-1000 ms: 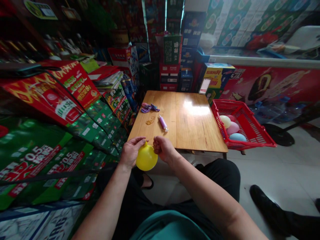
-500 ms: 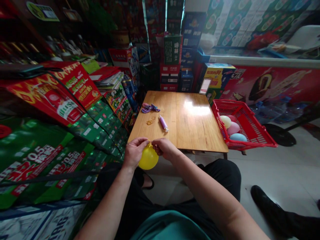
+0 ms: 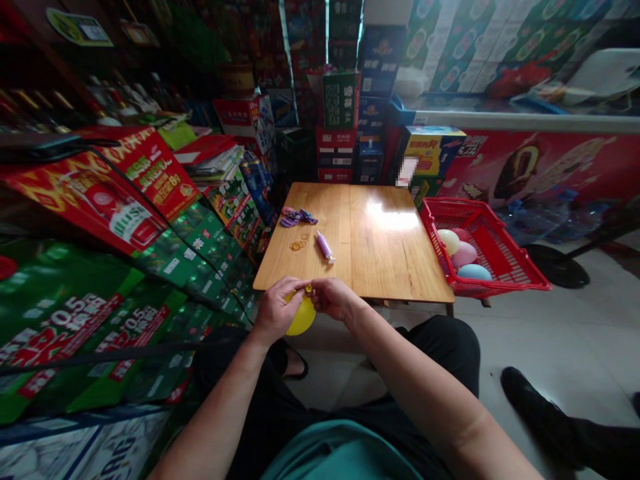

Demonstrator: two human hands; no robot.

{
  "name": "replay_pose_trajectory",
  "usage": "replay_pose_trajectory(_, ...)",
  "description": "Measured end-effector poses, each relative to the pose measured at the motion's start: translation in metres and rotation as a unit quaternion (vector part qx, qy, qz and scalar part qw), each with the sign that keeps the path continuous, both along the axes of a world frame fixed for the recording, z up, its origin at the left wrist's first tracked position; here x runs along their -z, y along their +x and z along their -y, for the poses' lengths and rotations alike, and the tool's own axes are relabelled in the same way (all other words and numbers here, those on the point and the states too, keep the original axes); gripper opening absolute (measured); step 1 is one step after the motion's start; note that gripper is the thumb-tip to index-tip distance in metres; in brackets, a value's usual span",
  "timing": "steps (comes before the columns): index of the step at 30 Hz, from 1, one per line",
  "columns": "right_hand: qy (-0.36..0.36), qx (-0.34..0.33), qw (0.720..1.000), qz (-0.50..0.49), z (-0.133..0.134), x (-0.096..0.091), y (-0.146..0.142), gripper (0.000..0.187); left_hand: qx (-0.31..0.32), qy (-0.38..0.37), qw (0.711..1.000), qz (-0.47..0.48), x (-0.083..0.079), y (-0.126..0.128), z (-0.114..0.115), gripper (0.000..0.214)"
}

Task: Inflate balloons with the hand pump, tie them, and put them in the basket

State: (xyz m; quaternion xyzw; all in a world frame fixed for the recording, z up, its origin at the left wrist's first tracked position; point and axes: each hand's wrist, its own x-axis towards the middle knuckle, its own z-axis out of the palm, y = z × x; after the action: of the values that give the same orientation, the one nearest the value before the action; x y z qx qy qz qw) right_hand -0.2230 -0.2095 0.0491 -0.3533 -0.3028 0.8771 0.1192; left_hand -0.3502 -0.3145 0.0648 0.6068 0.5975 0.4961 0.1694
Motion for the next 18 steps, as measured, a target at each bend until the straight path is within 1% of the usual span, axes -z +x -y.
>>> replay_pose_trajectory(2,-0.004,-0.002,1.000,-0.009,-0.001,0.003,0.003,0.010,0.000,-0.011,1.000,0.024,0.004,0.000,0.001,0.022)
replay_pose_trajectory(6,0.004,0.002,1.000,-0.022,0.000,0.009,0.008,0.008,-0.045,-0.048,0.992,0.104,0.016,-0.002,0.000,0.019)
replay_pose_trajectory(9,0.021,0.015,0.999,-0.030,0.003,0.009,0.011,0.009,-0.047,-0.055,0.987,0.143,0.022,-0.001,-0.003,0.020)
replay_pose_trajectory(13,0.048,0.031,0.997,-0.047,0.007,0.006,0.015,0.015,-0.048,-0.049,0.985,0.160,0.021,0.003,-0.006,0.021)
replay_pose_trajectory(18,0.096,0.038,0.994,-0.047,0.010,0.006,0.018,0.023,-0.057,-0.088,0.980,0.169,0.018,0.007,-0.004,0.026)
